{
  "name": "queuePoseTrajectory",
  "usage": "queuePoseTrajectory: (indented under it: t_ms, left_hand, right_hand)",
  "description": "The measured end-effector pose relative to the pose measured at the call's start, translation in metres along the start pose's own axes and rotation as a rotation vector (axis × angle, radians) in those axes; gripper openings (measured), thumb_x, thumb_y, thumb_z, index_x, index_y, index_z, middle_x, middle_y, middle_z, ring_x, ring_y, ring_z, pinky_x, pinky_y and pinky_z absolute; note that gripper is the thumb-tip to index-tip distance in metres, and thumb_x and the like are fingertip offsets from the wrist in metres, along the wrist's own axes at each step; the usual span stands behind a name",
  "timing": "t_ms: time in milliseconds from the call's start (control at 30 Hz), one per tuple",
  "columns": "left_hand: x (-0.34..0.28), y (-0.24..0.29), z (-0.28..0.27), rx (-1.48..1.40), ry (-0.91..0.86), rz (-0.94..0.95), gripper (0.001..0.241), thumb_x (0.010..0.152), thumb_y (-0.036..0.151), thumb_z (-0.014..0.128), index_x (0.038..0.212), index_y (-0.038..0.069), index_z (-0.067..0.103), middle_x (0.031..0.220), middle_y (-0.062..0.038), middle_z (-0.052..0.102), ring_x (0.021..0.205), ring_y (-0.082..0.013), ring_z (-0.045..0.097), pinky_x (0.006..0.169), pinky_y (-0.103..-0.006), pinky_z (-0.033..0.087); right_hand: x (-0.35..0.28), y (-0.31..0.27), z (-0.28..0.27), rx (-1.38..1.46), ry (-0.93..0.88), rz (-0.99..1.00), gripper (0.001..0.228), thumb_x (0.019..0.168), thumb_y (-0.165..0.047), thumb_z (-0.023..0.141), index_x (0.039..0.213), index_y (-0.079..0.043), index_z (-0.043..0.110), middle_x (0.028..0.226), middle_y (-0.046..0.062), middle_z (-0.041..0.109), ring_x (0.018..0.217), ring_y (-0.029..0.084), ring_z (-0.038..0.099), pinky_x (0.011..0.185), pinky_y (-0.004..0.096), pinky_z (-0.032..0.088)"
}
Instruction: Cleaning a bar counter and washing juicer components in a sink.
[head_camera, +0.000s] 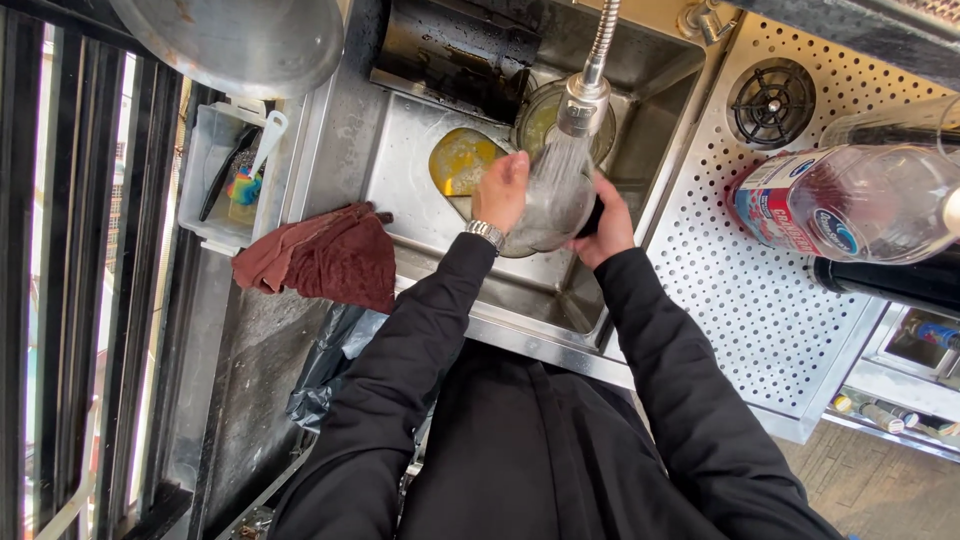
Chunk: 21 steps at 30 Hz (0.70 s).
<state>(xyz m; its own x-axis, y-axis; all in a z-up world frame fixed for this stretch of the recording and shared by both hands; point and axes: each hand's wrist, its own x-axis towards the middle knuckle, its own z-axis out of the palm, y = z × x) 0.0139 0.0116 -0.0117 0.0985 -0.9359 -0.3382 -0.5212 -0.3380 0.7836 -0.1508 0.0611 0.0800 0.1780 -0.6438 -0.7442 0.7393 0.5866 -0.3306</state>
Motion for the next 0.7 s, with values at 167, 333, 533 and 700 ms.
queuePoseTrajectory:
  t_ms: [167, 333, 533, 700]
  left_hand:
    - [-0.007, 0.028, 0.036, -0.765, -0.442, -0.320, 0.056, 0.101, 0.051, 0.057, 0.128, 0.005, 0.073, 0.088, -0.007, 0.072, 0.076, -0.0197, 0.052, 0.066, -0.0380, 0.045]
    - [-0.042, 0.080, 0.016, -0.372, -0.190, 0.082, 0.041, 0.093, 0.029, 0.073, 0.120, 0.000, 0.074, 0.101, -0.017, 0.079, 0.088, -0.0211, 0.074, 0.078, -0.0360, 0.060]
    - [-0.054, 0.072, 0.003, -0.526, -0.323, 0.299, 0.036, 0.088, 0.012, 0.070, 0.123, 0.003, 0.074, 0.109, -0.011, 0.080, 0.095, -0.0154, 0.079, 0.087, -0.0293, 0.063]
    - [-0.053, 0.096, -0.017, -0.494, -0.306, 0.221, 0.047, 0.078, 0.007, 0.076, 0.124, 0.005, 0.067, 0.102, -0.012, 0.078, 0.089, -0.0177, 0.076, 0.081, -0.0307, 0.061]
  right_hand:
    - [0.043, 0.035, -0.065, -0.524, 0.452, -0.571, 0.058, 0.093, -0.030, 0.079, 0.139, -0.001, 0.058, 0.107, 0.006, 0.067, 0.083, 0.015, 0.063, 0.066, 0.031, 0.053]
    - [-0.009, -0.002, -0.003, -0.336, 0.241, -0.433, 0.060, 0.088, -0.040, 0.067, 0.135, -0.005, 0.055, 0.105, 0.007, 0.067, 0.085, 0.018, 0.066, 0.068, 0.035, 0.054]
    - [0.012, -0.022, -0.006, 0.100, -0.116, -0.078, 0.068, 0.094, -0.061, 0.052, 0.124, -0.001, 0.060, 0.118, 0.016, 0.071, 0.109, 0.031, 0.070, 0.100, 0.046, 0.055]
    - [0.035, 0.007, -0.027, 0.085, -0.217, -0.176, 0.046, 0.111, -0.044, 0.056, 0.132, -0.003, 0.062, 0.127, 0.013, 0.068, 0.119, 0.029, 0.065, 0.112, 0.046, 0.050]
